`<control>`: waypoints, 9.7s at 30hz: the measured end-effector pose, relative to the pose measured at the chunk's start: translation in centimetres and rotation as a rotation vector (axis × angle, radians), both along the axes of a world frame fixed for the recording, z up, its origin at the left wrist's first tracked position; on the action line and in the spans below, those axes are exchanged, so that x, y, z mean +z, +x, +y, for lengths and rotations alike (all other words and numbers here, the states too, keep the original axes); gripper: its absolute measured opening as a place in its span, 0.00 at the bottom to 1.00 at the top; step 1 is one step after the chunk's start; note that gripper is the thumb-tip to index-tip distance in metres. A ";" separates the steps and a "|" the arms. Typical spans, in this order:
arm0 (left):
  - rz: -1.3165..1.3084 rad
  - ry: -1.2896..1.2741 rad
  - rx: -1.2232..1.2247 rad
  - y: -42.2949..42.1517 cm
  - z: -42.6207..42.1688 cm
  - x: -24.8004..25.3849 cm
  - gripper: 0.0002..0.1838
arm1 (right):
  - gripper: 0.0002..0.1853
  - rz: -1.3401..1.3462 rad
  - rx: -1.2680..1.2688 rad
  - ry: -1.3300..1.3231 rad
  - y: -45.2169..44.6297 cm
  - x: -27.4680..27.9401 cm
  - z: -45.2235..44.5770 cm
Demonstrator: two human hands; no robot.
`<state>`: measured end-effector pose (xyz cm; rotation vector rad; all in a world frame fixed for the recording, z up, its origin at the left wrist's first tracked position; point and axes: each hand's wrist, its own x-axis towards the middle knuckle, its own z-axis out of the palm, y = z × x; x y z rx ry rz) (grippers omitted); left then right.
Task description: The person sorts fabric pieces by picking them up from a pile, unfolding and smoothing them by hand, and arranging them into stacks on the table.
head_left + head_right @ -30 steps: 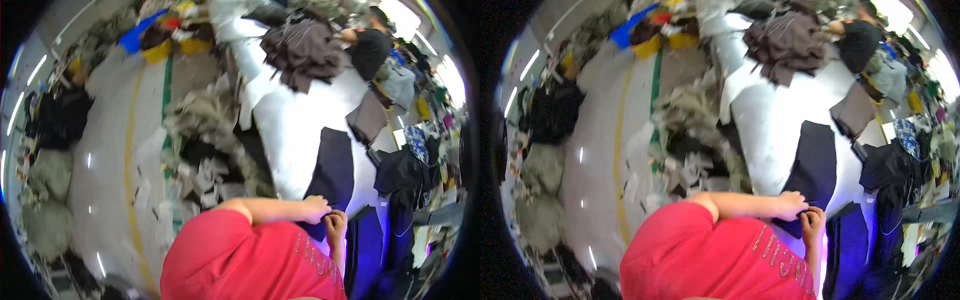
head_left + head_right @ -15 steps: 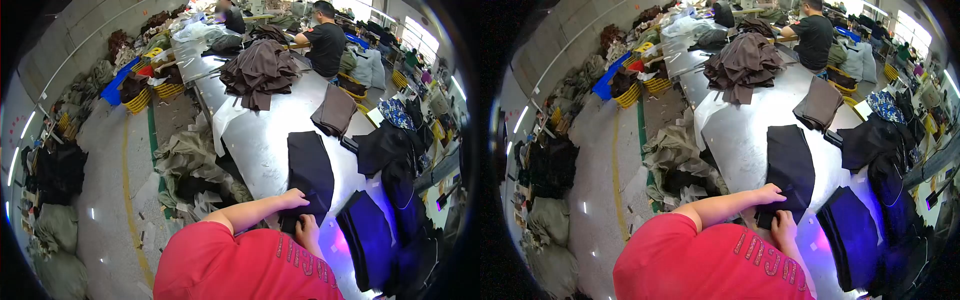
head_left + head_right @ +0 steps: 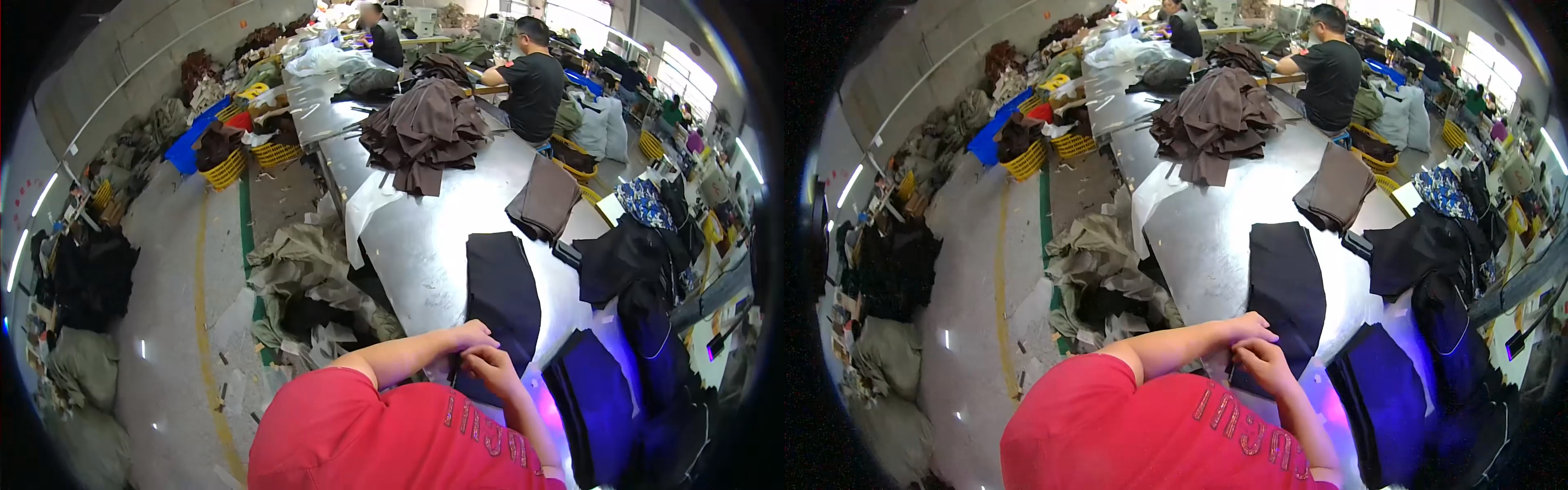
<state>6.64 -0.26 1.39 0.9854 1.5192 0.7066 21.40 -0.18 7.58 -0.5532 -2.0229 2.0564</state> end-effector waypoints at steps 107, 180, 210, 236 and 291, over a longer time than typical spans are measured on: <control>-0.727 -0.106 0.320 -7.6 0.6 0.2 0.17 | 0.17 -0.058 -0.697 -0.855 2.8 -5.2 0.0; -0.864 -0.249 0.320 -3.9 -0.7 0.2 0.18 | 0.15 -0.558 -0.957 0.452 7.9 -4.7 -4.3; -1.179 -0.297 0.300 -4.3 -0.4 -0.3 0.20 | 0.10 -0.783 -0.922 0.764 6.9 -4.6 -4.9; -0.584 -0.059 0.111 -1.9 -2.1 2.2 0.11 | 0.20 -0.683 -0.779 0.654 4.7 -3.6 -4.1; -0.623 -0.195 0.134 -2.7 -0.8 1.5 0.09 | 0.11 -0.307 -0.767 -0.727 6.9 -3.2 -5.6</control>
